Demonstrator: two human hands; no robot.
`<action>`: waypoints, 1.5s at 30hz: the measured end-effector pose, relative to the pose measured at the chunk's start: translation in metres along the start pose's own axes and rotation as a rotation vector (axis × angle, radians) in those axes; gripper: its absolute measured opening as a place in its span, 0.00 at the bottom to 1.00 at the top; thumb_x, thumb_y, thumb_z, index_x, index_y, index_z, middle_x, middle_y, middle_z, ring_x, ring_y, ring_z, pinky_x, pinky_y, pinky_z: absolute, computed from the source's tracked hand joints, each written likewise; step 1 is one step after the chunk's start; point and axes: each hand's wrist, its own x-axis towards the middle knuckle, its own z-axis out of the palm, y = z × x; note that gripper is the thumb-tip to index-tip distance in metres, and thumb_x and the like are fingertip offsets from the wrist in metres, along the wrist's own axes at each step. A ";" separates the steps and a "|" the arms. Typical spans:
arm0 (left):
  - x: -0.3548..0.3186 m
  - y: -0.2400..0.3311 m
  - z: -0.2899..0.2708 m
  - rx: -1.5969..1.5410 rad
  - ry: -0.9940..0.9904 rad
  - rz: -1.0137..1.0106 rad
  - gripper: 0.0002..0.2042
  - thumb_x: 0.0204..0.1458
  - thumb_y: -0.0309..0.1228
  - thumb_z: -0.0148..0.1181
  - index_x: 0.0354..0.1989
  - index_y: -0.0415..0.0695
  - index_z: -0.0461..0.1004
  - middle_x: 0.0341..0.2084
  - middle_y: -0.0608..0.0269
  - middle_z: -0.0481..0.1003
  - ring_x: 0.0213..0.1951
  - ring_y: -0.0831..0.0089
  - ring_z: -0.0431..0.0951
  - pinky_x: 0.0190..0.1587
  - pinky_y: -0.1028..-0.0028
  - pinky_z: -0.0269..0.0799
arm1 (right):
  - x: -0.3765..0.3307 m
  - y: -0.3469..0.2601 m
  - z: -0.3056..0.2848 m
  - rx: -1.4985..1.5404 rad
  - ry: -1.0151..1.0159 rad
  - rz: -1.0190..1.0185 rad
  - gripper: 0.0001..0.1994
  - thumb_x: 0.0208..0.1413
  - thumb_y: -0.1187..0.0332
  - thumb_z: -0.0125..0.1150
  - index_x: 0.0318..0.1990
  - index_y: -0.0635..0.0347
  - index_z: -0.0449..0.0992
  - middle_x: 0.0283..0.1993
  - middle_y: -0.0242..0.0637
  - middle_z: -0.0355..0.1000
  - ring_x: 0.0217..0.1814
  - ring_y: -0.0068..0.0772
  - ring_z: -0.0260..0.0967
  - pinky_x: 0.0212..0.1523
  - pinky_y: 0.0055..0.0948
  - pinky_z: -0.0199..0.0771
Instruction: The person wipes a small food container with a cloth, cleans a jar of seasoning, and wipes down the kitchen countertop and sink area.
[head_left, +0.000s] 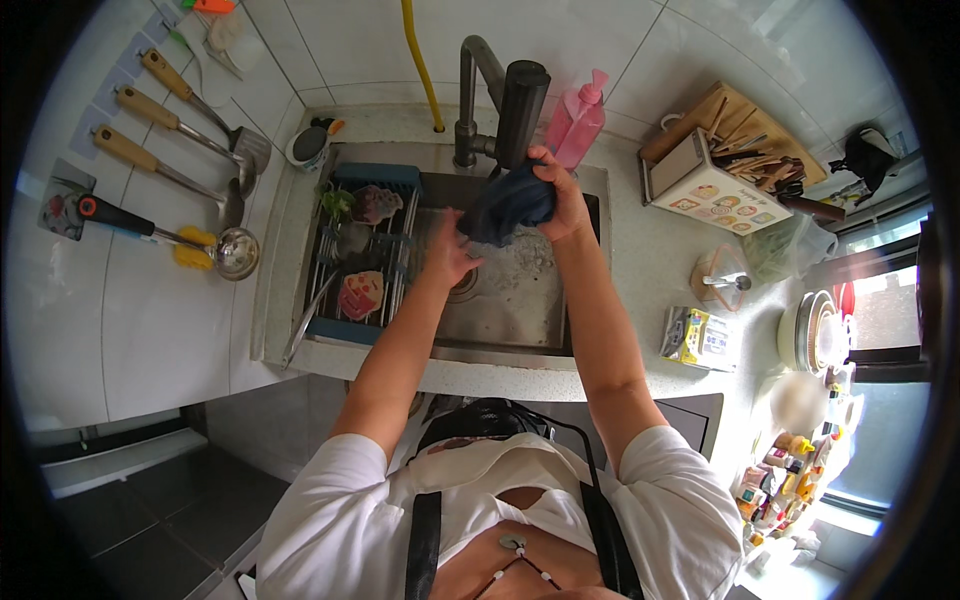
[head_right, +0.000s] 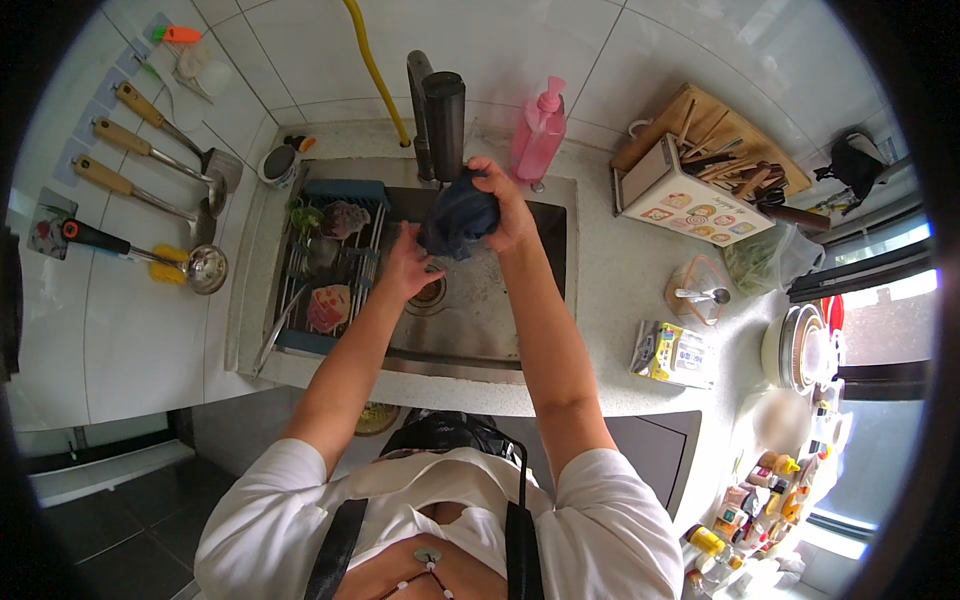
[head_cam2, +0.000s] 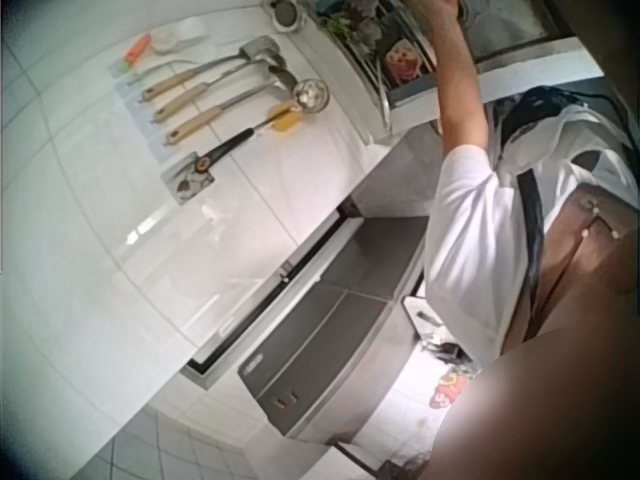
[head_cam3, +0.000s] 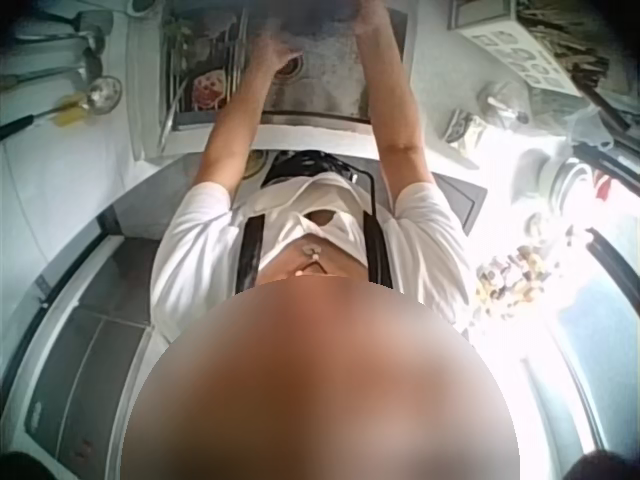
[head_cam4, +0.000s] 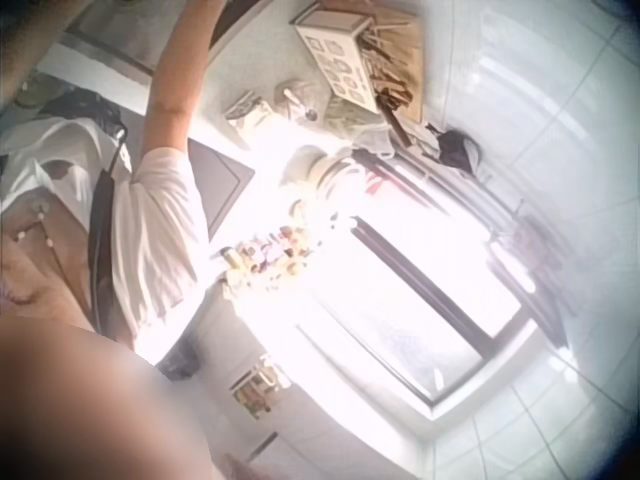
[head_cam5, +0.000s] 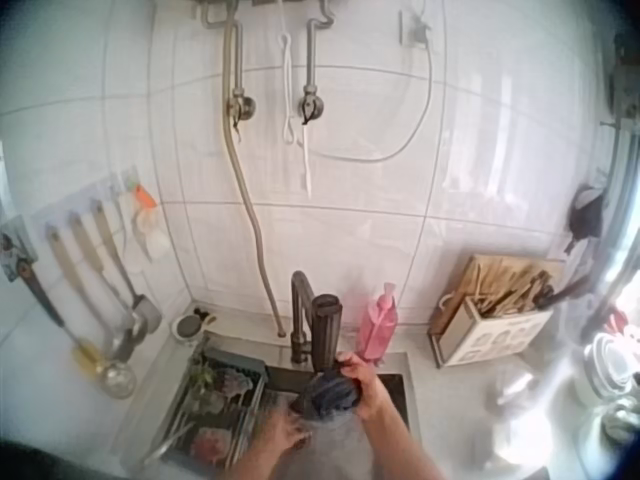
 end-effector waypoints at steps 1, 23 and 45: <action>0.000 0.000 0.006 -0.048 -0.118 -0.050 0.22 0.54 0.46 0.44 0.54 0.48 0.59 0.55 0.55 0.56 0.57 0.58 0.55 0.56 0.49 0.49 | 0.000 0.001 -0.003 0.014 -0.017 -0.002 0.11 0.44 0.75 0.51 0.37 0.55 0.66 0.35 0.37 0.68 0.35 0.33 0.68 0.36 0.30 0.72; 0.017 0.029 0.023 0.032 -0.128 0.038 0.18 0.53 0.48 0.46 0.42 0.47 0.69 0.31 0.61 0.73 0.31 0.66 0.74 0.33 0.65 0.72 | -0.014 0.085 -0.075 -0.323 0.289 0.350 0.28 0.50 0.48 0.51 0.54 0.55 0.59 0.51 0.36 0.60 0.52 0.32 0.59 0.49 0.35 0.62; -0.004 0.015 0.034 -0.136 -0.247 0.227 0.20 0.54 0.48 0.42 0.50 0.49 0.64 0.44 0.60 0.68 0.44 0.64 0.69 0.41 0.60 0.68 | 0.011 0.040 -0.036 -0.186 0.468 -0.308 0.19 0.50 0.74 0.53 0.51 0.62 0.61 0.39 0.36 0.67 0.39 0.28 0.66 0.38 0.24 0.68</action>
